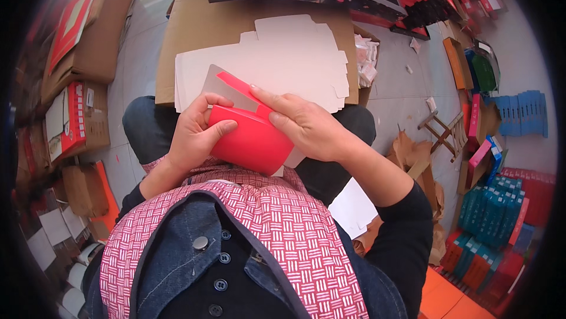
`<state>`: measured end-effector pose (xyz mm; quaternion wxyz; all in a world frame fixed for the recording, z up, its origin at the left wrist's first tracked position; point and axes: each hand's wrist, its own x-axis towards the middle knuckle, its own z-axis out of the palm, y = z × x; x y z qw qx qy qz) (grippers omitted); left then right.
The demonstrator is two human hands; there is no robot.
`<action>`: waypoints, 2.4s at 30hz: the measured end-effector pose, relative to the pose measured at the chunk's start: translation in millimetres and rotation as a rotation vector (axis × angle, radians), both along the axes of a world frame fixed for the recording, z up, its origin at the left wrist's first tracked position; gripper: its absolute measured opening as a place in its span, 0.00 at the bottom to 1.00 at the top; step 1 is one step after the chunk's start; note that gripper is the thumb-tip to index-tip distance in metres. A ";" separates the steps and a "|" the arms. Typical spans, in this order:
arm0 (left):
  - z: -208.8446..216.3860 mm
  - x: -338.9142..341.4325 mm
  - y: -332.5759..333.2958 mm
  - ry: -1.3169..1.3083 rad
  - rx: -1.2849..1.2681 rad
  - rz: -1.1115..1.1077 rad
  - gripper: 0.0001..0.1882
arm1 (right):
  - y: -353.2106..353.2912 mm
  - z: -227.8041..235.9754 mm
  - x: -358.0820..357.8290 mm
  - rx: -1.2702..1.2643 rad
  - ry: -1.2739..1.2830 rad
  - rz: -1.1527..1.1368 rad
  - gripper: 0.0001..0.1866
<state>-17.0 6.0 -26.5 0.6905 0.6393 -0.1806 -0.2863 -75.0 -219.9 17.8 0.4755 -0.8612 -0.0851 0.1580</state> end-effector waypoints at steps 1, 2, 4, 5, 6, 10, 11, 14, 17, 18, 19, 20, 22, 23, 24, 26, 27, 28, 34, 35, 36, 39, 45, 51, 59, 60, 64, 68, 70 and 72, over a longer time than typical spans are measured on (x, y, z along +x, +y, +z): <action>1.1 -0.7 1.6 0.008 0.000 -0.003 0.15 | 1.6 1.1 0.5 0.001 0.009 0.005 0.24; 1.2 -1.4 2.9 0.015 0.000 -0.006 0.14 | 3.7 3.3 1.3 0.002 0.019 0.010 0.24; -1.0 -3.3 3.7 -0.020 0.019 0.006 0.13 | 8.5 3.7 2.4 0.009 0.029 0.017 0.24; -2.0 -4.2 4.0 -0.038 0.029 0.011 0.12 | 11.5 2.4 3.1 0.015 0.030 0.018 0.25; -2.6 -4.4 4.4 -0.036 0.033 0.021 0.12 | 13.5 1.5 3.6 0.018 0.029 0.018 0.25; -5.3 -4.7 7.4 -0.023 0.023 0.048 0.11 | 15.9 -3.3 3.8 -0.045 0.016 0.037 0.25; -6.1 -4.5 8.5 -0.019 0.014 0.051 0.11 | 15.6 -3.9 3.9 -0.033 0.019 0.030 0.25; -9.6 -5.4 11.6 -0.028 0.008 0.035 0.10 | 18.6 2.0 7.7 -0.036 0.074 0.026 0.24; -8.1 -5.1 12.9 -0.035 0.028 0.015 0.10 | 22.6 0.8 10.0 -0.032 0.052 0.024 0.24; -9.0 -5.0 13.6 -0.037 0.025 0.019 0.10 | 23.6 -0.5 10.7 -0.024 0.030 0.026 0.24; -10.6 -5.2 14.2 -0.040 0.022 0.023 0.10 | 23.2 -0.4 11.2 -0.031 0.036 0.027 0.24; -11.5 -5.2 14.8 -0.043 0.019 0.027 0.10 | 22.0 -0.2 11.4 -0.038 0.043 0.028 0.24; -11.6 -5.5 15.3 -0.041 0.035 0.033 0.10 | 22.6 -0.9 11.6 -0.040 0.059 0.031 0.24; -11.8 -5.5 15.6 -0.040 0.043 0.036 0.10 | 23.5 -1.1 11.7 -0.037 0.067 0.032 0.24; -12.6 -5.3 15.5 -0.032 0.037 0.034 0.10 | 24.1 -1.0 11.7 -0.037 0.074 0.032 0.24; -14.4 -4.9 15.4 -0.015 0.025 0.030 0.10 | 26.3 -6.6 11.5 -0.027 0.012 0.040 0.25; -14.6 -4.5 15.7 -0.021 0.025 0.030 0.10 | 27.3 -8.5 11.7 -0.022 -0.020 0.044 0.25; -14.5 -4.1 16.0 -0.028 0.025 0.030 0.10 | 26.5 -8.1 11.2 -0.035 -0.011 0.045 0.25; -10.9 -0.8 12.5 0.290 -0.074 0.101 0.17 | 27.3 -5.6 9.4 -0.051 0.038 0.040 0.25; -11.5 1.8 11.8 0.392 -0.112 0.108 0.18 | 30.1 -7.2 9.3 -0.054 0.030 0.040 0.25; -12.6 4.1 13.3 0.489 -0.131 0.067 0.17 | 31.9 -8.4 9.5 -0.055 0.020 0.042 0.25; -10.1 2.5 15.8 0.496 -0.086 0.077 0.12 | 34.0 -6.8 9.2 -0.099 0.075 0.046 0.25; -17.0 2.6 11.2 0.330 -0.149 0.175 0.09 | 35.3 -4.7 9.1 -0.047 -0.011 0.135 0.25; -2.7 8.5 13.8 0.352 -0.128 0.189 0.09 | 33.2 -6.6 11.1 0.068 -0.075 0.034 0.25; -11.0 7.6 14.3 0.300 -0.143 0.165 0.08 | 28.2 -7.5 7.0 0.159 -0.023 0.085 0.22; -11.6 7.9 14.5 0.298 -0.151 0.170 0.08 | 27.2 -7.3 7.5 0.173 -0.006 0.078 0.22; -8.0 12.4 15.7 0.282 -0.133 0.179 0.08 | 25.8 -7.3 6.9 0.223 -0.008 0.076 0.22; -8.7 10.9 16.9 0.238 -0.131 0.192 0.08 | 30.0 -4.1 4.1 0.155 -0.006 0.115 0.22; -7.6 11.3 16.7 0.208 -0.123 0.191 0.08 | 30.7 0.0 4.3 0.085 -0.015 0.133 0.23; -4.5 14.9 16.7 0.187 -0.097 0.162 0.08 | 31.1 5.7 4.7 -0.004 -0.034 0.148 0.25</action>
